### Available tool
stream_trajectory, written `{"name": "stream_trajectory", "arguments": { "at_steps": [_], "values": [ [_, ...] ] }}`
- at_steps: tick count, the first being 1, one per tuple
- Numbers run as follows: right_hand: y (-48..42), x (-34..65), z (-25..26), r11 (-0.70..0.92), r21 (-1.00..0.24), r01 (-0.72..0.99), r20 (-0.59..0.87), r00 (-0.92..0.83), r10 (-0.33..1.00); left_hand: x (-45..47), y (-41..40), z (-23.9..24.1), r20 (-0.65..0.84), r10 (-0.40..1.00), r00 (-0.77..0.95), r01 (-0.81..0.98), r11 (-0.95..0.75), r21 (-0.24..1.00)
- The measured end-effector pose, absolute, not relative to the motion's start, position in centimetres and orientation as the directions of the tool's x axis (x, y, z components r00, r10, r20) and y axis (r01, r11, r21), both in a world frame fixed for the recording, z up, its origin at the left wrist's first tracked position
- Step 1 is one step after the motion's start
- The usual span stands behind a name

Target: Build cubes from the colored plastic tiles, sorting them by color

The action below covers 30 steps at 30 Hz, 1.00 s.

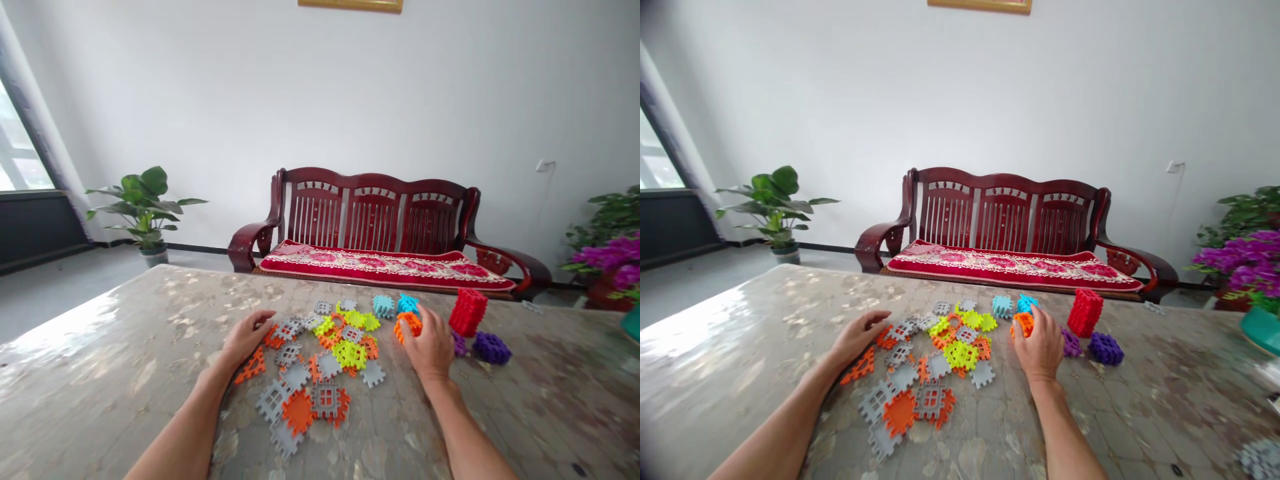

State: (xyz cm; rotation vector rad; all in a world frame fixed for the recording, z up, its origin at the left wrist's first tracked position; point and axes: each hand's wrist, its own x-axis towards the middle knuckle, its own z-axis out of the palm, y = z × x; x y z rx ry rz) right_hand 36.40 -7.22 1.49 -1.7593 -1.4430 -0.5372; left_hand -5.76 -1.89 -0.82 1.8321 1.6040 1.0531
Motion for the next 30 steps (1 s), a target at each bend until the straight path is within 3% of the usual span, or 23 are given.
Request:
{"name": "stream_trajectory", "arguments": {
  "at_steps": [5, 9, 13, 23, 30],
  "values": [
    [-7.9, 31.7, 2.1, 0.4, -0.286, 0.871, 0.667, -0.119, 0.736, -4.7, -2.6, 0.2, 0.256, 0.951, 0.174, 0.679, -0.304, 0.668],
    [-8.6, 27.5, 2.3, 0.571, -0.307, 0.762, 0.521, -0.368, 0.77, -4.5, -2.8, 0.4, 0.284, 0.937, 0.202, 0.711, -0.34, 0.616],
    [-8.8, 26.1, 2.6, 0.602, -0.298, 0.74, 0.461, -0.441, 0.77, -4.5, -2.5, 0.2, 0.273, 0.944, 0.184, 0.704, -0.32, 0.634],
    [-8.7, 25.7, 2.8, 0.538, -0.217, 0.815, 0.447, -0.407, 0.797, -4.2, -2.6, 0.4, 0.259, 0.957, 0.133, 0.745, -0.269, 0.611],
    [-8.5, 25.0, 2.5, 0.641, -0.241, 0.729, 0.39, -0.532, 0.752, -4.2, -2.7, 0.5, 0.273, 0.951, 0.147, 0.724, -0.291, 0.625]
  ]
}}
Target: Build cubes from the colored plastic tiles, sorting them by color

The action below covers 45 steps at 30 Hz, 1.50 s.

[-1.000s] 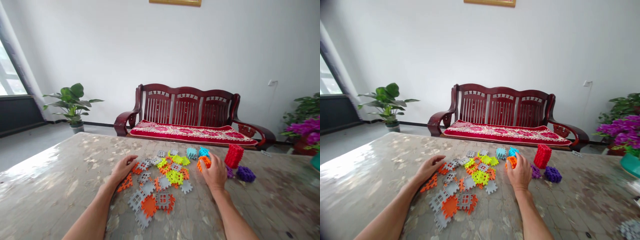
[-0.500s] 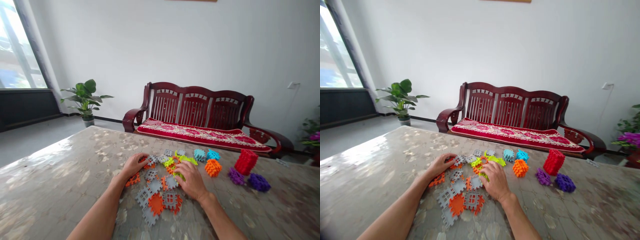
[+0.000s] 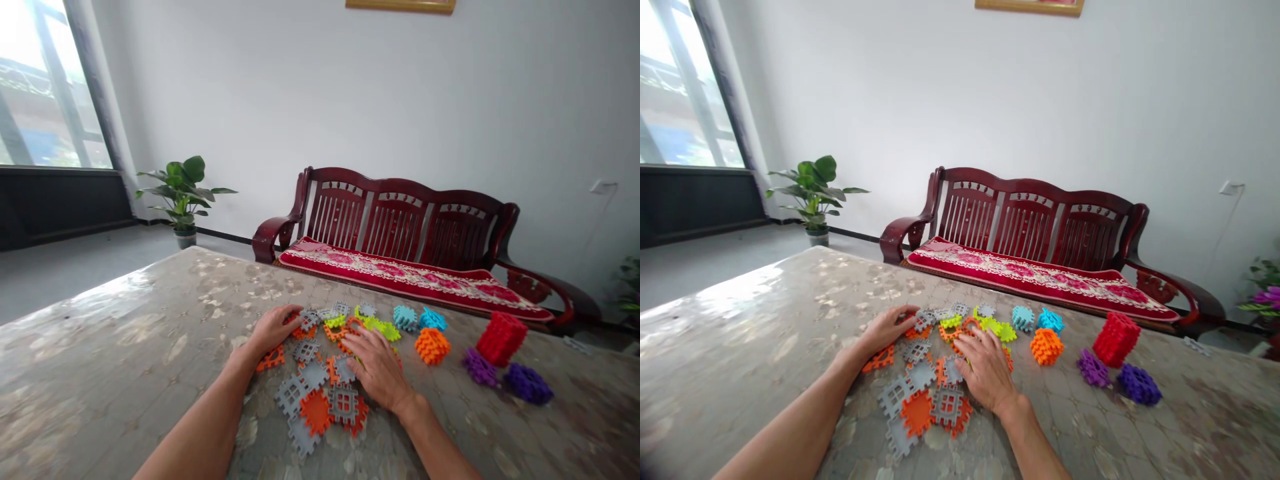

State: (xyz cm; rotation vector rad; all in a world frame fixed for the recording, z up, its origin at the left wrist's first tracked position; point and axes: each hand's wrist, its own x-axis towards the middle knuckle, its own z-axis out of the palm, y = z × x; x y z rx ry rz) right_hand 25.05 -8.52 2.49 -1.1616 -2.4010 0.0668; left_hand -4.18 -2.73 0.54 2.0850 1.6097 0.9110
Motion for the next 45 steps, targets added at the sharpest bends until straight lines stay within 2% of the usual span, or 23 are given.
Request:
{"name": "stream_trajectory", "arguments": {
  "at_steps": [5, 11, 15, 20, 24, 31, 41, 45],
  "values": [
    [-8.0, 25.5, 2.7, 0.574, -0.219, 0.789, 0.424, -0.453, 0.784, -4.0, -3.1, 0.7, 0.306, 0.928, 0.211, 0.762, -0.352, 0.543],
    [-7.7, 25.0, 3.3, 0.508, -0.162, 0.846, 0.409, -0.411, 0.815, -3.9, -3.1, 0.8, 0.285, 0.933, 0.221, 0.786, -0.343, 0.514],
    [-6.8, 23.8, 3.4, 0.414, -0.146, 0.899, 0.316, -0.354, 0.88, -4.0, -3.1, 0.8, 0.278, 0.934, 0.226, 0.796, -0.342, 0.5],
    [-5.4, 21.6, 4.2, 0.3, -0.045, 0.953, 0.176, -0.289, 0.941, -4.0, -3.2, 0.8, 0.291, 0.932, 0.217, 0.792, -0.343, 0.505],
    [-4.9, 20.6, 5.3, 0.238, -0.014, 0.971, 0.099, -0.236, 0.967, -4.1, -3.0, 0.7, 0.279, 0.936, 0.213, 0.797, -0.332, 0.504],
    [-4.0, 20.7, 5.3, 0.163, -0.053, 0.985, 0.012, -0.163, 0.987, -4.2, -2.7, 0.3, 0.286, 0.933, 0.218, 0.796, -0.34, 0.501],
    [-3.6, 20.7, 5.3, 0.201, -0.106, 0.974, -0.001, -0.202, 0.979, -4.2, -2.7, 0.4, 0.303, 0.929, 0.212, 0.783, -0.347, 0.517],
    [-3.7, 20.6, 5.0, 0.233, -0.121, 0.965, 0.037, -0.23, 0.972, -4.2, -2.7, 0.2, 0.303, 0.932, 0.197, 0.765, -0.34, 0.547]
  ]
}}
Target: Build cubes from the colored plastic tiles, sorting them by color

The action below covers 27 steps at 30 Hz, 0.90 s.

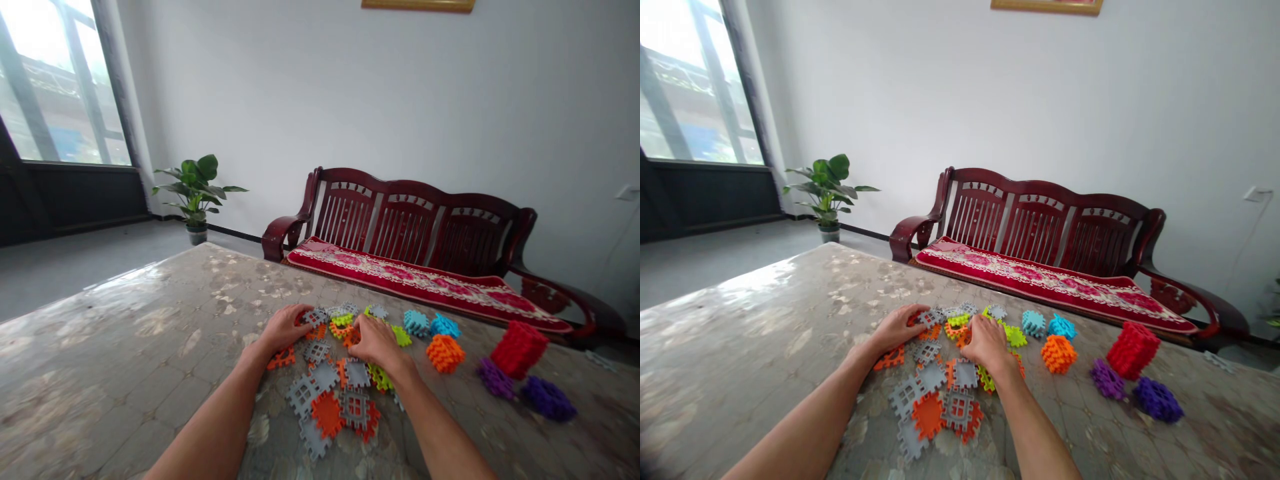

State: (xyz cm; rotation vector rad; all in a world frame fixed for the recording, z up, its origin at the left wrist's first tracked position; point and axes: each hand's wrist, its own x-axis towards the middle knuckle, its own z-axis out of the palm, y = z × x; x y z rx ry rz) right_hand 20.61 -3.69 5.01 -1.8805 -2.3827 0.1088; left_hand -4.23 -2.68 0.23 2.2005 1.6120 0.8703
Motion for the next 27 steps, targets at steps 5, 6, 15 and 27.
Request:
{"name": "stream_trajectory", "arguments": {
  "at_steps": [5, 6, 15, 27],
  "values": [
    [-4.0, 20.7, 4.2, 0.306, -0.246, 0.92, 0.187, -0.265, 0.946, -4.3, -2.5, 0.0, 0.307, 0.935, 0.176, 0.744, -0.33, 0.58],
    [-4.0, 20.8, 4.1, 0.326, -0.31, 0.893, 0.222, -0.265, 0.938, -4.3, -2.5, 0.0, 0.303, 0.937, 0.176, 0.743, -0.329, 0.583],
    [-3.6, 27.5, 3.6, 0.176, -0.802, 0.571, 0.335, 0.185, 0.924, -4.4, -2.6, 0.5, 0.273, 0.944, 0.185, 0.751, -0.315, 0.581],
    [-5.1, 31.3, -0.2, 0.086, -0.759, 0.645, 0.268, 0.19, 0.945, -4.7, -2.1, -0.3, 0.283, 0.939, 0.196, 0.736, -0.332, 0.59]
  ]
}}
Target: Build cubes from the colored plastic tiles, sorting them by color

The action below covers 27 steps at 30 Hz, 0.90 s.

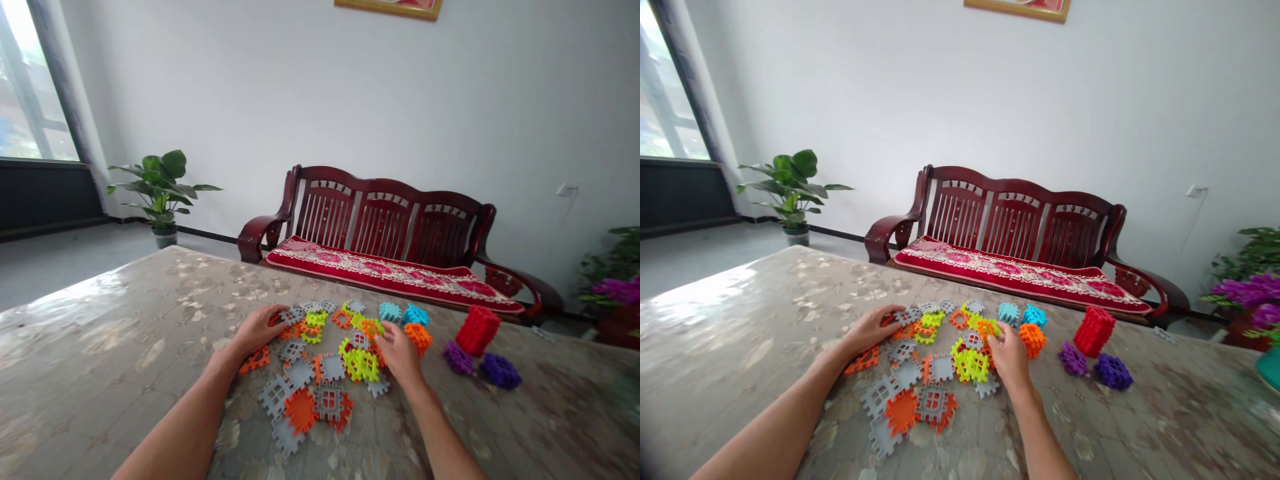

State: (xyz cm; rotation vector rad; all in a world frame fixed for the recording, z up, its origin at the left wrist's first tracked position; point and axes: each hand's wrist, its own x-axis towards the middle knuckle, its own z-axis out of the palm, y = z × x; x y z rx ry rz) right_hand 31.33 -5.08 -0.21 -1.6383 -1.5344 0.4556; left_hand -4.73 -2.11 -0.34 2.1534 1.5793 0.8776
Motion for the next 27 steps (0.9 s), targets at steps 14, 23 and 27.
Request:
{"name": "stream_trajectory", "arguments": {
  "at_steps": [14, 23, 27],
  "values": [
    [-5.6, 28.9, 1.6, -0.109, -0.432, 0.895, 0.223, 0.223, 0.949, -4.6, -2.2, 0.0, 0.272, 0.944, 0.188, 0.73, -0.319, 0.605],
    [-5.5, 28.8, 0.5, 0.0, -0.568, 0.823, 0.364, 0.251, 0.897, -4.5, -2.2, 0.0, 0.271, 0.943, 0.191, 0.727, -0.322, 0.607],
    [-5.7, 29.6, 1.2, 0.158, -0.568, 0.807, 0.563, 0.242, 0.79, -4.5, -2.2, 0.2, 0.28, 0.941, 0.189, 0.729, -0.325, 0.603]
  ]
}}
